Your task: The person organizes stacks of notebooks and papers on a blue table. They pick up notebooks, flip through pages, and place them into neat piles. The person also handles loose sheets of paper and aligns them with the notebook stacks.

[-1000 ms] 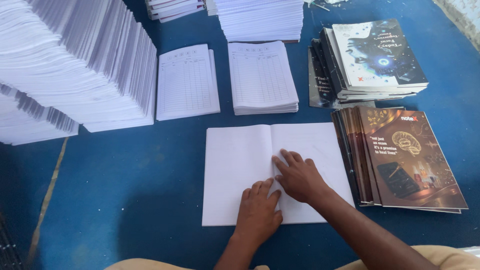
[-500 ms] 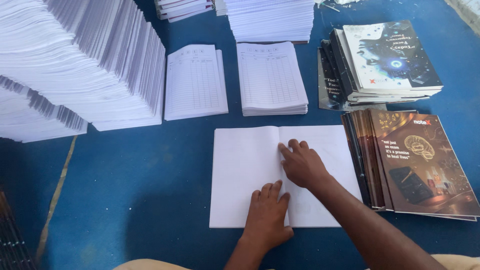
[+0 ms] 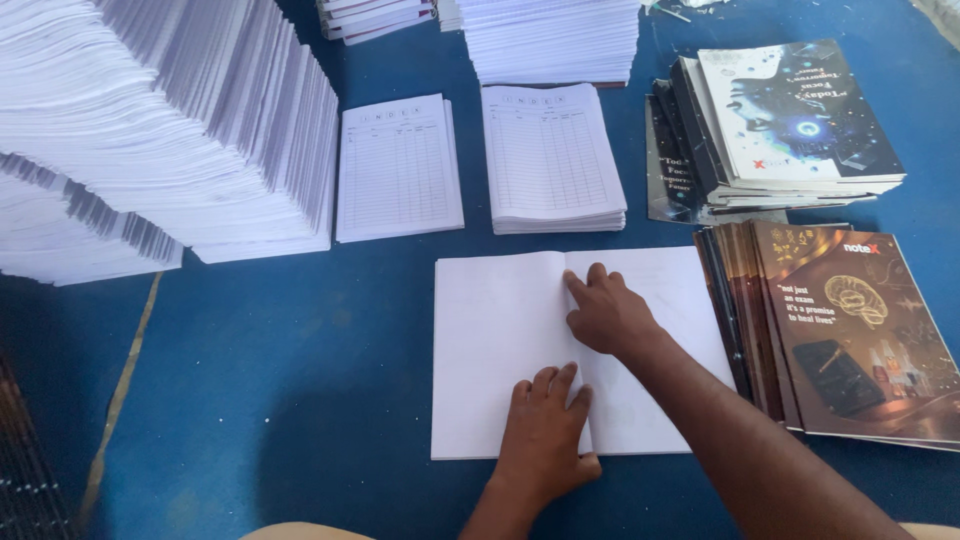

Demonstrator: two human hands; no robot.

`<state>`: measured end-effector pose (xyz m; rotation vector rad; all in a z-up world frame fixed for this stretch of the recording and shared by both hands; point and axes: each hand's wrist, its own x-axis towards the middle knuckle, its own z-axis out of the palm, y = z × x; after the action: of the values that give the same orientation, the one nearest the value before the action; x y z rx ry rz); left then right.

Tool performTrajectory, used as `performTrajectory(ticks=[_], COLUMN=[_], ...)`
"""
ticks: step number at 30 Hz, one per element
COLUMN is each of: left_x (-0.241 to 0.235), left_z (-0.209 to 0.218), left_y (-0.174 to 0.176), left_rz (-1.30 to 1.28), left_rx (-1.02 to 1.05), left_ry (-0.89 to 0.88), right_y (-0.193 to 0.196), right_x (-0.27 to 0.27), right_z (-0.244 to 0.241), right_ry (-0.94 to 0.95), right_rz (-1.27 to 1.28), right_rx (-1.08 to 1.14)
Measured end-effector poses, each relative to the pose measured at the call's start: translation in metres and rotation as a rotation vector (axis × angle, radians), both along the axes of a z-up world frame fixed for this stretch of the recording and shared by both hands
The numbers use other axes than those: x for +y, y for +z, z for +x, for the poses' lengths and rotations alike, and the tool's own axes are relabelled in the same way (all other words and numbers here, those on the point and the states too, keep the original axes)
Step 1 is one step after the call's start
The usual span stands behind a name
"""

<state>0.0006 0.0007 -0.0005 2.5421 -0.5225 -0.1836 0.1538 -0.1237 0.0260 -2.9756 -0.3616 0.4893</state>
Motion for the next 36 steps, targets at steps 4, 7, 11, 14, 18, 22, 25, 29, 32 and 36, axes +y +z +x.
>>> performTrajectory(ticks=[4,7,11,14,18,22,25,29,32,36], left_x=[0.001,0.002,0.000,0.002,0.003,0.003,0.004,0.004,0.003,0.005], left_z=[-0.001,-0.003,-0.001,-0.002,-0.001,-0.002,-0.001,0.000,0.000,-0.001], left_y=[-0.002,-0.004,-0.005,-0.004,-0.001,0.002,0.003,0.001,0.001,0.004], left_rz=[-0.018,-0.027,-0.045,-0.057,-0.055,-0.052,-0.061,-0.056,-0.054,-0.079], left_rx=[-0.038,-0.053,-0.050,-0.069,-0.032,-0.010,-0.004,0.022,0.033,0.012], left_ry=[0.015,0.024,0.025,0.034,0.034,0.036,0.035,0.037,0.035,0.041], right_y=[-0.007,-0.014,-0.018,-0.017,-0.011,-0.005,0.000,0.002,0.001,0.000], right_x=[0.002,-0.003,-0.011,-0.012,-0.014,-0.011,-0.008,-0.006,-0.005,-0.005], right_z=[0.000,-0.004,-0.014,-0.026,-0.050,-0.063,-0.063,-0.062,-0.062,-0.060], right_ry=[-0.010,0.015,0.094,0.123,0.141,0.134,0.091,0.075,0.067,0.059], right_rz=[-0.033,-0.027,-0.064,-0.102,-0.101,-0.111,-0.100,-0.106,-0.109,-0.106], right_rx=[0.026,0.003,-0.037,-0.004,-0.027,-0.060,-0.037,-0.008,-0.002,-0.006])
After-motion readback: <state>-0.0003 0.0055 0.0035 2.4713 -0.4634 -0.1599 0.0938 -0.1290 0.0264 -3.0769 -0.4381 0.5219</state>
